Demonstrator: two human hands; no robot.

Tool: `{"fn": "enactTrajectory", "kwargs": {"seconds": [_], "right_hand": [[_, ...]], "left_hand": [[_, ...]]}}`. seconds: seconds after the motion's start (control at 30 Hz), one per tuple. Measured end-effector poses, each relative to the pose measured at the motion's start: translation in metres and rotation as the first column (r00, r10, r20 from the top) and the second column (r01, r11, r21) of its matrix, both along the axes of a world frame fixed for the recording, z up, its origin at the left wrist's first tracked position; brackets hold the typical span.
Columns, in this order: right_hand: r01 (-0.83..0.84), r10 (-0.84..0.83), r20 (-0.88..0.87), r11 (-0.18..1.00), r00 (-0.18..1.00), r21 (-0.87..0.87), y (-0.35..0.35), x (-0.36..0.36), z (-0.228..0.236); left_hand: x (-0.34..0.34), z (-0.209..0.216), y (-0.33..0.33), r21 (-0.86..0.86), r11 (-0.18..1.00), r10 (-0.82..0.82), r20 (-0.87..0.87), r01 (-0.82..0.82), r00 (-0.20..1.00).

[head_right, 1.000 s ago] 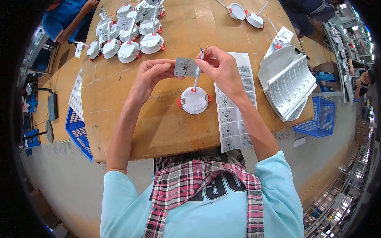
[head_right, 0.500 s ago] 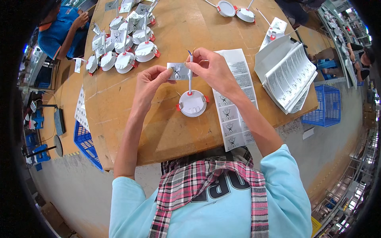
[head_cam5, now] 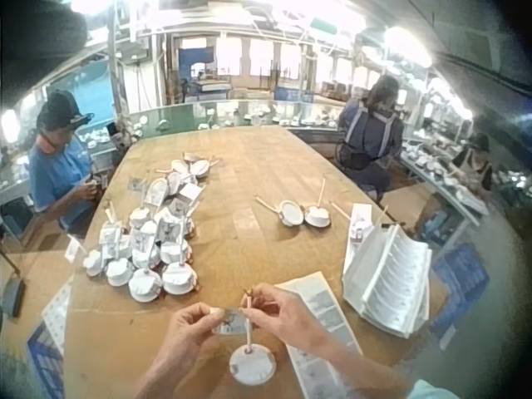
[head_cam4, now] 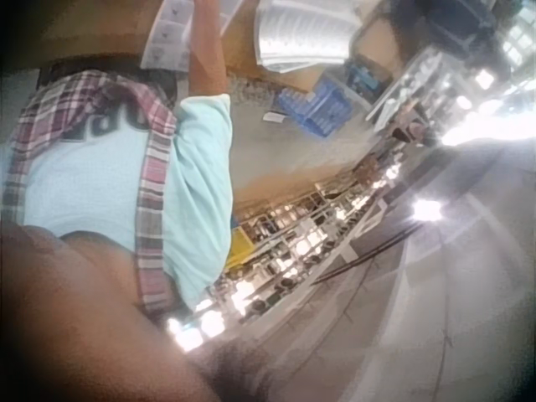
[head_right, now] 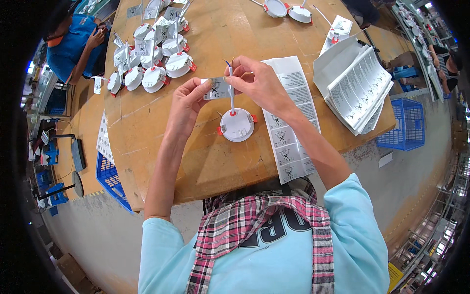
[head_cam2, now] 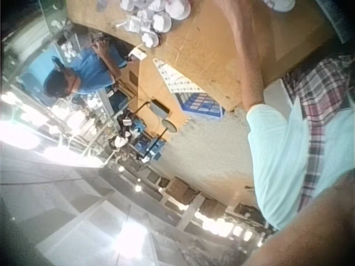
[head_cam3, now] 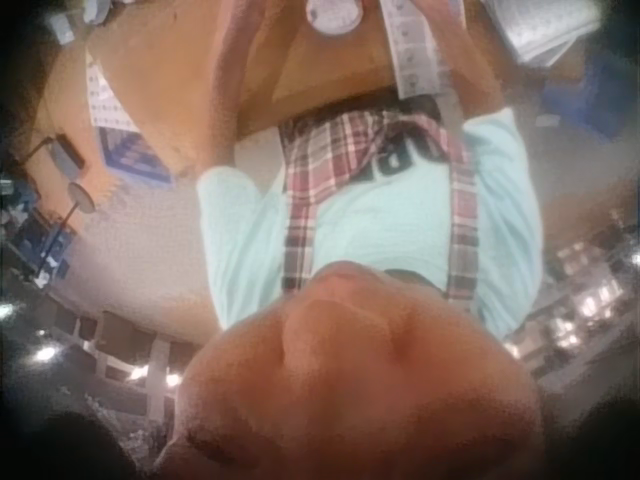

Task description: Peeling identification labels from a backing sheet and applying them to the back of LED downlight fixtures.

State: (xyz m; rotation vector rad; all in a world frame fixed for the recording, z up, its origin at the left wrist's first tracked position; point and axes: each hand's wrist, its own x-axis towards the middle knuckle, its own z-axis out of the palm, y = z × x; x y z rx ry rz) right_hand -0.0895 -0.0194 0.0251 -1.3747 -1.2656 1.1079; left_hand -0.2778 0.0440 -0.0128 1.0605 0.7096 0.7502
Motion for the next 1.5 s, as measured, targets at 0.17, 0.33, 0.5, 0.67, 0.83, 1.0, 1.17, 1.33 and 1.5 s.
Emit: {"fn": "enactTrajectory", "kwargs": {"seconds": [0.17, 0.33, 0.5, 0.67, 0.83, 1.0, 1.17, 1.33, 1.5], "right_hand": [[-0.017, 0.016, -0.022, 1.0, 1.0, -0.011, 0.0, 0.0, -0.002], [-0.041, 0.04, -0.068, 0.999, 0.997, -0.005, 0.0, -0.001, -0.004], [-0.03, 0.022, -0.115, 0.997, 0.993, -0.074, -0.002, -0.001, -0.007], [-0.01, -0.006, -0.107, 0.989, 0.994, -0.146, 0.0, 0.002, -0.009], [0.044, -0.068, -0.21, 0.992, 0.975, -0.116, -0.001, -0.001, -0.013], [0.037, -0.052, -0.117, 0.991, 0.992, -0.13, -0.001, 0.0, -0.013], [0.046, -0.055, -0.063, 0.99, 0.997, -0.134, -0.002, -0.002, -0.017], [-0.066, 0.073, 0.033, 0.982, 0.997, -0.176, 0.0, -0.001, -0.018], [0.072, -0.078, -0.08, 0.995, 0.994, -0.071, -0.004, -0.016, -0.021]], "left_hand": [[-0.003, -0.008, 0.002, -0.164, 0.979, -0.09, 0.193, 0.122, 0.977], [-0.003, -0.009, 0.003, -0.195, 0.969, -0.1, 0.246, 0.151, 0.964], [0.0, -0.001, -0.002, -0.101, 0.993, -0.048, 0.118, 0.06, 0.992], [-0.002, -0.002, 0.0, -0.098, 0.995, -0.029, 0.051, 0.034, 0.998], [0.0, -0.001, 0.001, -0.084, 0.995, -0.041, 0.058, 0.046, 0.997], [-0.003, -0.003, 0.004, -0.05, 0.997, -0.06, 0.015, 0.06, 0.998], [-0.003, -0.008, 0.002, -0.049, 0.998, -0.035, -0.046, 0.032, 0.998], [-0.01, -0.008, 0.01, -0.087, 0.994, -0.075, -0.032, 0.072, 0.997], [-0.016, -0.008, 0.009, -0.08, 0.996, -0.051, -0.086, 0.044, 0.995]]}}
